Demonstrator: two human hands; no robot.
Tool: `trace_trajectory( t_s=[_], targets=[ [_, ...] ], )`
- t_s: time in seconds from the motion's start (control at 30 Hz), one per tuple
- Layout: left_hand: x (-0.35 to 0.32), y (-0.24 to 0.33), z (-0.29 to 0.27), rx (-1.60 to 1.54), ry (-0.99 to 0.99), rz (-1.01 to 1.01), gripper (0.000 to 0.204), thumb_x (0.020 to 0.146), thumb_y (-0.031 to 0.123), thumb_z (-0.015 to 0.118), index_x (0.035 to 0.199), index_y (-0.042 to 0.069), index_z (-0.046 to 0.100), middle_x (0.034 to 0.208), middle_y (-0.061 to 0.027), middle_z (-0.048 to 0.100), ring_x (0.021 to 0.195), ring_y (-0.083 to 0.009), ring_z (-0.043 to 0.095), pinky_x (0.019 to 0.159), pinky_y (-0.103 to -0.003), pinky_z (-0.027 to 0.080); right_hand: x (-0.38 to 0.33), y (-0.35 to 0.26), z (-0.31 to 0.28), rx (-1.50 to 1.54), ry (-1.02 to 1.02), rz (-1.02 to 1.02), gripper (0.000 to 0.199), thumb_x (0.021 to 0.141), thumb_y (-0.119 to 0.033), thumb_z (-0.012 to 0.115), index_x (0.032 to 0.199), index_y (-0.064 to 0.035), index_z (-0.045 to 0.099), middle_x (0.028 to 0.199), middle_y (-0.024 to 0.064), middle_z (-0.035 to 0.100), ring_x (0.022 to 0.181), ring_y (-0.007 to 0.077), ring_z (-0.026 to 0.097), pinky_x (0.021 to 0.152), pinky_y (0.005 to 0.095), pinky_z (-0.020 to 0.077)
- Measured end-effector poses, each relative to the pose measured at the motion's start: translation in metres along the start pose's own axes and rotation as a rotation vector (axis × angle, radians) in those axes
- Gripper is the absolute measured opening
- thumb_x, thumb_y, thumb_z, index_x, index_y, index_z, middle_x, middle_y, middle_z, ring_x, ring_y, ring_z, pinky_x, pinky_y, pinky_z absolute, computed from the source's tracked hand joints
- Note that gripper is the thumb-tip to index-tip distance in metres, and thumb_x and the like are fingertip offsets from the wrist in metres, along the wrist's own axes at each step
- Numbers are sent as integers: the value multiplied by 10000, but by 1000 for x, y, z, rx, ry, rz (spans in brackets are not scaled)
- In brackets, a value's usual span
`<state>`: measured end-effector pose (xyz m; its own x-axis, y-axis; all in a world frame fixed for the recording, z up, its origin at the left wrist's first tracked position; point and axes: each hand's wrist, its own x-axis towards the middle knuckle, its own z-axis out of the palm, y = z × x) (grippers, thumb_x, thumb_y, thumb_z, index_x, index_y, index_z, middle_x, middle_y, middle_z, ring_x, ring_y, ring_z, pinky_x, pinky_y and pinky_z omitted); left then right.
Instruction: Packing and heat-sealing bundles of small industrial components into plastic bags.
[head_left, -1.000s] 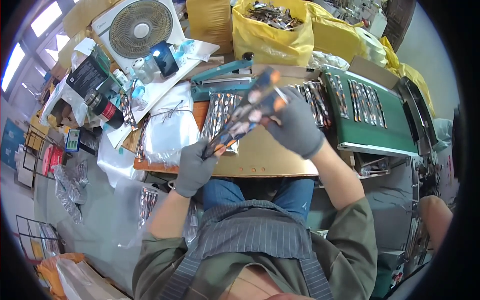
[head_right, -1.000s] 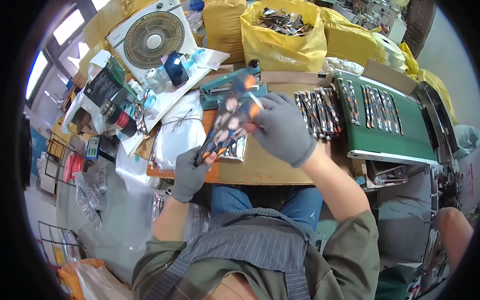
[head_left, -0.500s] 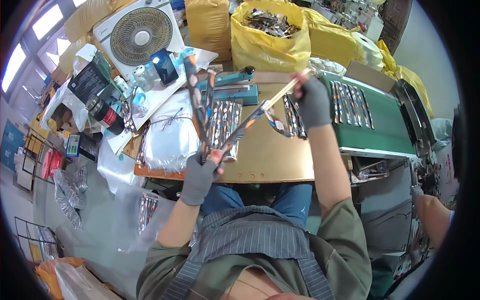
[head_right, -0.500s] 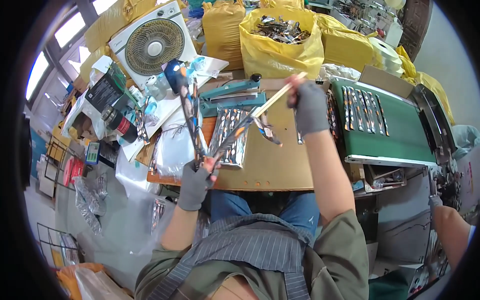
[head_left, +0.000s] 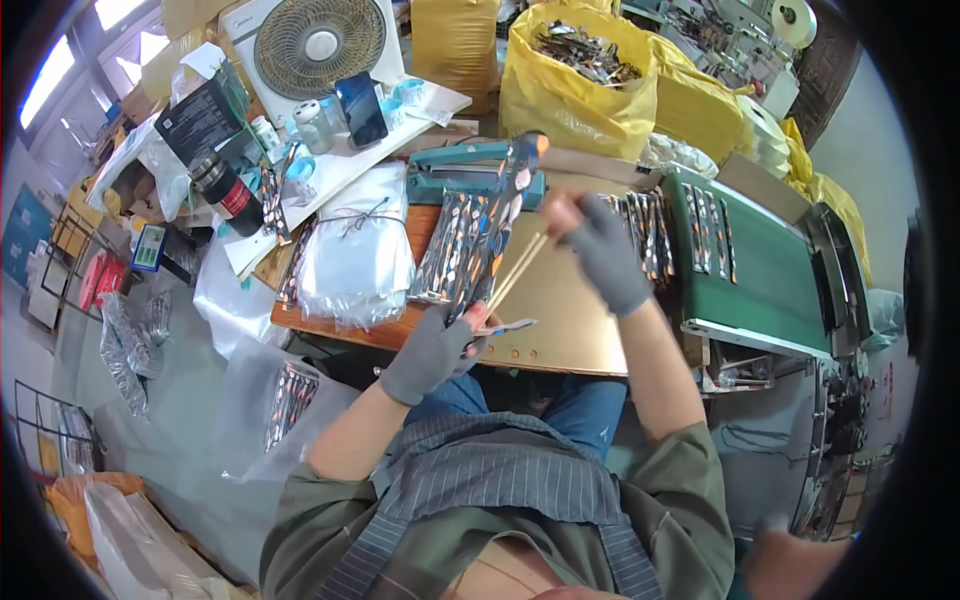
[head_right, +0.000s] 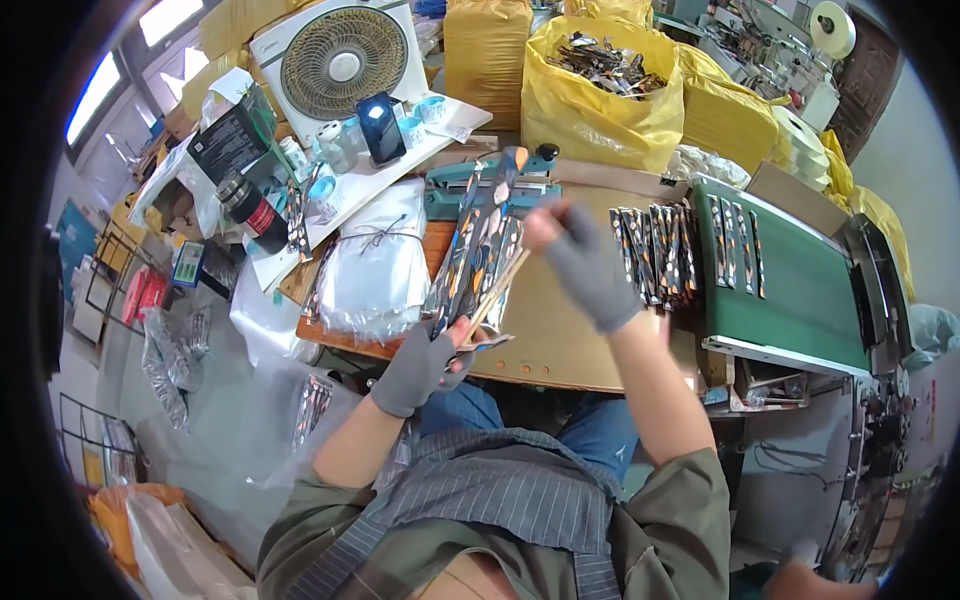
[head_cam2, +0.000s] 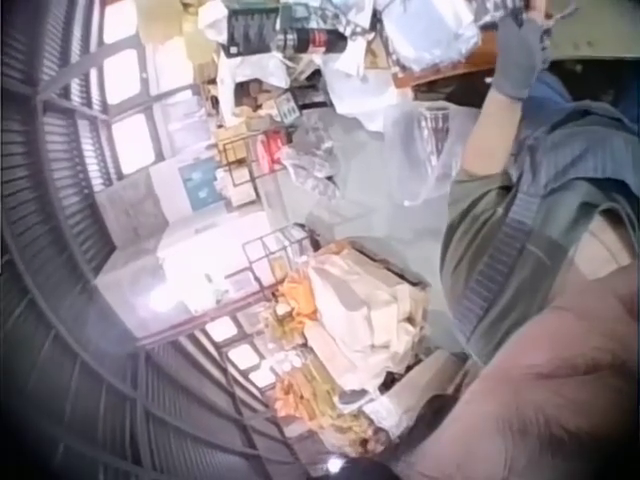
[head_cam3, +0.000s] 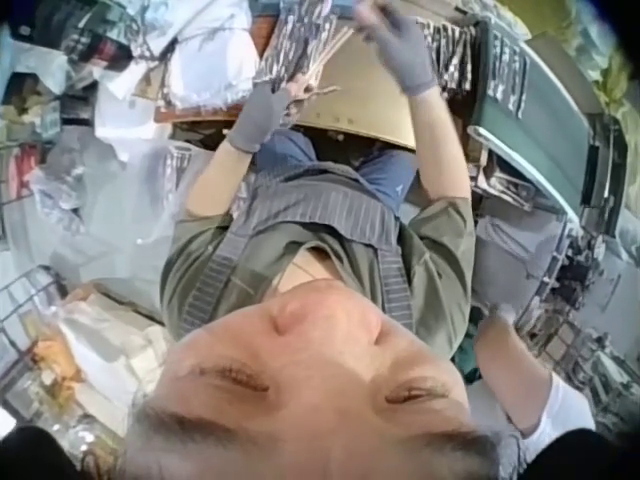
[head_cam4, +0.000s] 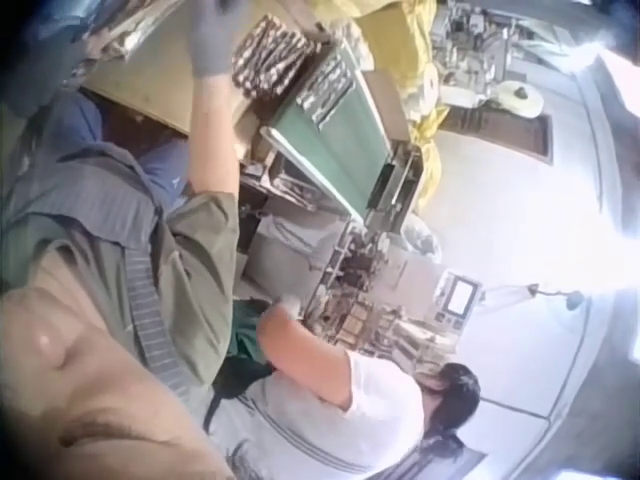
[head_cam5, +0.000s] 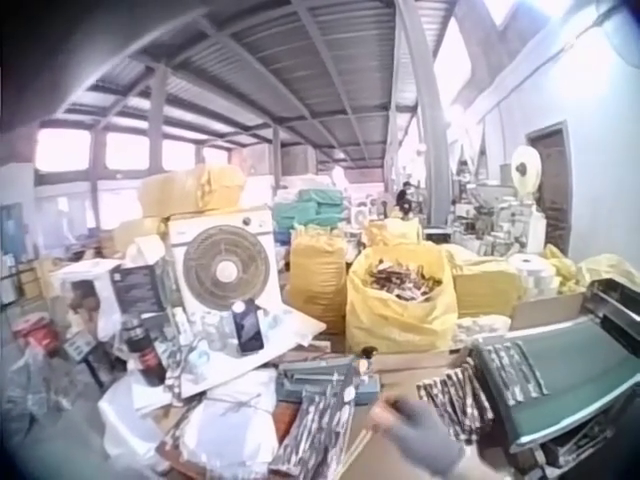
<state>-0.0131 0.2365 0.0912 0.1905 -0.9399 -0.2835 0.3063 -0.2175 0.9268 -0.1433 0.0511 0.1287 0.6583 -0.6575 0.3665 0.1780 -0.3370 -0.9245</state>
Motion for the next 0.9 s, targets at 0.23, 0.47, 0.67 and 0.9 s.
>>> trace_trajectory(
  t_s=[0.23, 0.47, 0.67, 0.9],
  targets=[
    [-10, -11, -32, 734, 389, 581, 334, 895, 325, 538, 844, 3, 611, 567, -87, 501, 521, -162, 495, 509, -298, 389, 36, -59, -35, -316, -407, 345, 344, 910, -310, 522, 1015, -8, 649, 762, 20, 609, 654, 49, 507, 554, 188, 386],
    [-10, 4, -54, 847, 122, 738, 268, 844, 260, 575, 788, -2, 564, 594, -143, 468, 537, -299, 477, 515, -343, 385, -12, -11, 1, 268, -583, 281, 410, 819, -356, 625, 1008, 7, 639, 714, 39, 615, 556, 84, 537, 501, 211, 434],
    [-20, 7, -56, 806, 268, 585, 307, 858, 293, 577, 798, -8, 591, 582, -150, 458, 503, -252, 447, 500, -325, 364, 10, -78, -20, -427, -281, -145, 177, 767, -160, 660, 895, -39, 653, 917, 17, 590, 843, 141, 540, 759, 281, 420],
    [-24, -8, -20, 308, 354, 242, 378, 900, 353, 567, 713, 28, 619, 581, 7, 533, 499, -49, 440, 452, -218, 312, -17, -38, -5, -889, 50, -874, 142, 772, -130, 675, 808, -16, 598, 806, 74, 542, 693, 218, 531, 640, 316, 432]
  ],
)
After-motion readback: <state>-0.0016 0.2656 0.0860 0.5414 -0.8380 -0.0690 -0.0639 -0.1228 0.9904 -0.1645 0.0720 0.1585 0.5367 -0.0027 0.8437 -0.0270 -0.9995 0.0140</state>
